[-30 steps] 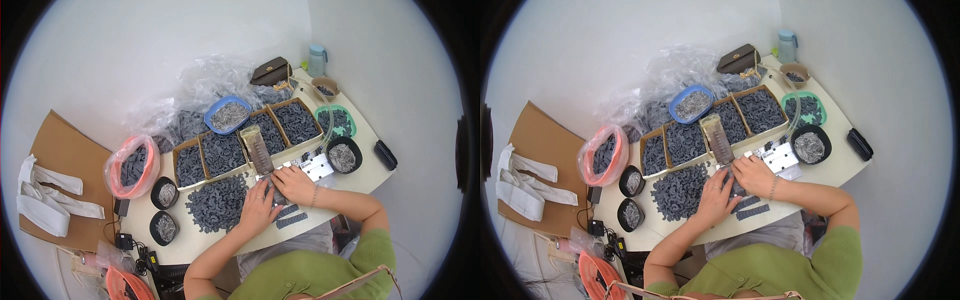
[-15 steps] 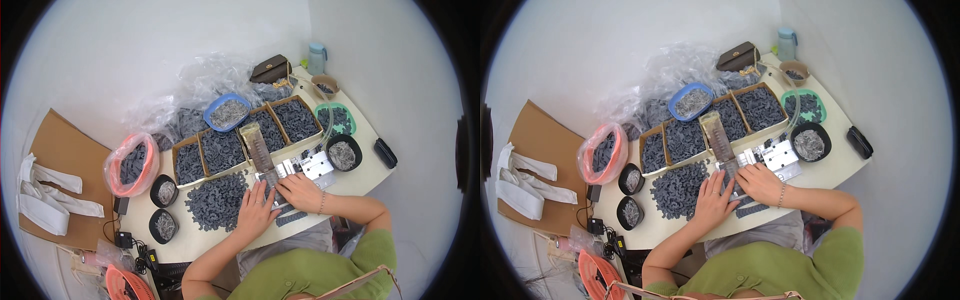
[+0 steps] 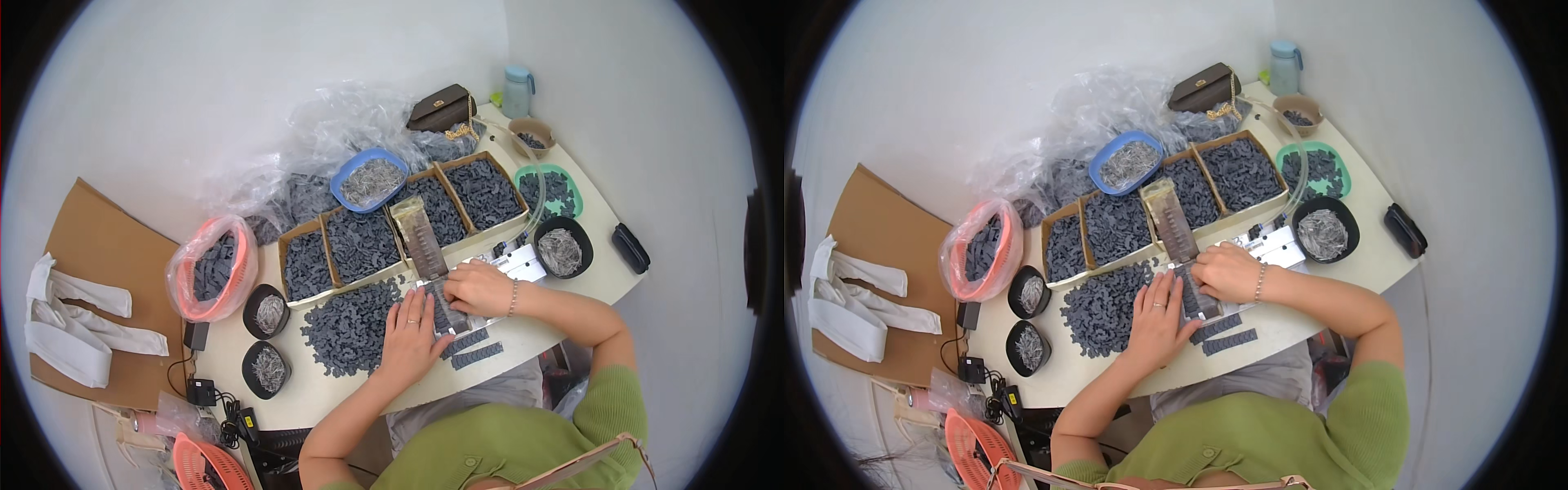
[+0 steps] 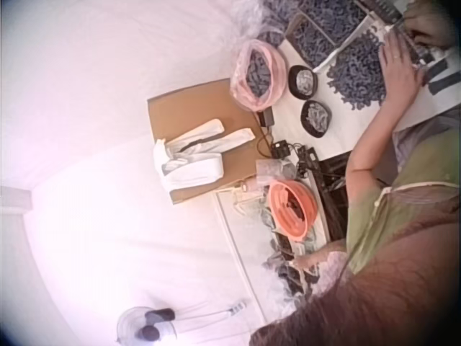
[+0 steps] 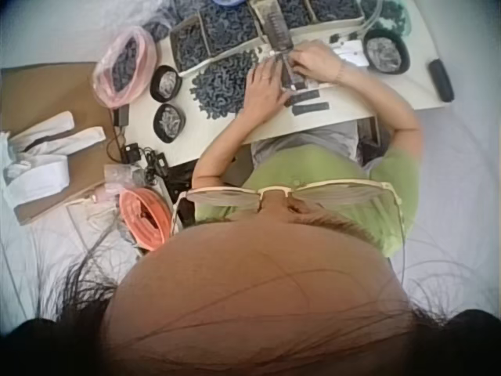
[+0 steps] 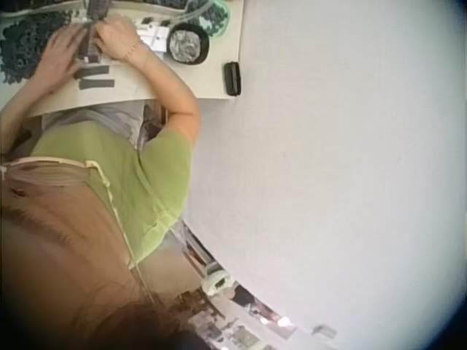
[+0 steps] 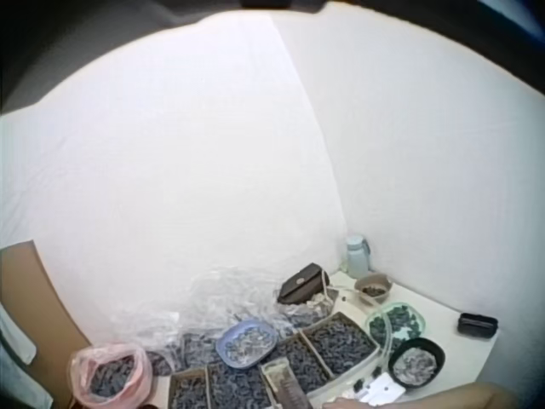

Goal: The person picks up small grey components and metal pieces from various containers and fits them together using a small desktop press tool.

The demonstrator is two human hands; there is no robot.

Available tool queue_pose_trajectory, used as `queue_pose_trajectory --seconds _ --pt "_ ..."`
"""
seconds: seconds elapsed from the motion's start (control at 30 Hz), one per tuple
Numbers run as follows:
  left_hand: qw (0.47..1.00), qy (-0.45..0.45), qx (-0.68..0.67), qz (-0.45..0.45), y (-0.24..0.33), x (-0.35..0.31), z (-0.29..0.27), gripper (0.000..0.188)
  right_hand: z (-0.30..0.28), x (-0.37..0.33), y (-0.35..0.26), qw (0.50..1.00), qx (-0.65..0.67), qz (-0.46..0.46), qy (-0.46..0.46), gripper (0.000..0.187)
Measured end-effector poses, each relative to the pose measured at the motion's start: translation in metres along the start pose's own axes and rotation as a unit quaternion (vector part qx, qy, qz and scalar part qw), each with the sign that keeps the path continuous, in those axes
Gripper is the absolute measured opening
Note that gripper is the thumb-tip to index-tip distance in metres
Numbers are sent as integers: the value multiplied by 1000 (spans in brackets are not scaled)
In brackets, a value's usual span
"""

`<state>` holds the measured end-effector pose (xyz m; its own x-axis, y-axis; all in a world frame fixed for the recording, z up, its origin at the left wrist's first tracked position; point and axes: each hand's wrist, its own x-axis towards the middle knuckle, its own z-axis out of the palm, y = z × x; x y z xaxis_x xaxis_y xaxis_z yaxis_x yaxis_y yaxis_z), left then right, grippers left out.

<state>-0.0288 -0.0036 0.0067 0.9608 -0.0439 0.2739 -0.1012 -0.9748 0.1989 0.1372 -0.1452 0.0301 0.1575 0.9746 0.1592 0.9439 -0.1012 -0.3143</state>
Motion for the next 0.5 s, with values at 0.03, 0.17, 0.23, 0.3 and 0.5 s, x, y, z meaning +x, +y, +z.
queue_pose_trajectory --seconds 0.03,0.17,0.23,0.3,0.5 --pt "1000 4 -1 -1 -2 0 1 72 1 1 0 1000 -7 -6 -10 16" --pt "1000 0 -18 4 -3 9 0 69 2 15 12 998 -34 -10 -50 15" --pt "1000 0 -17 10 -1 15 0 67 -18 35 23 998 -37 18 -43 12" --pt "999 4 -35 7 -1 17 3 64 -40 62 39 998 -13 42 35 10" --pt "998 7 -65 1 3 23 4 62 -43 134 74 927 27 50 370 15"
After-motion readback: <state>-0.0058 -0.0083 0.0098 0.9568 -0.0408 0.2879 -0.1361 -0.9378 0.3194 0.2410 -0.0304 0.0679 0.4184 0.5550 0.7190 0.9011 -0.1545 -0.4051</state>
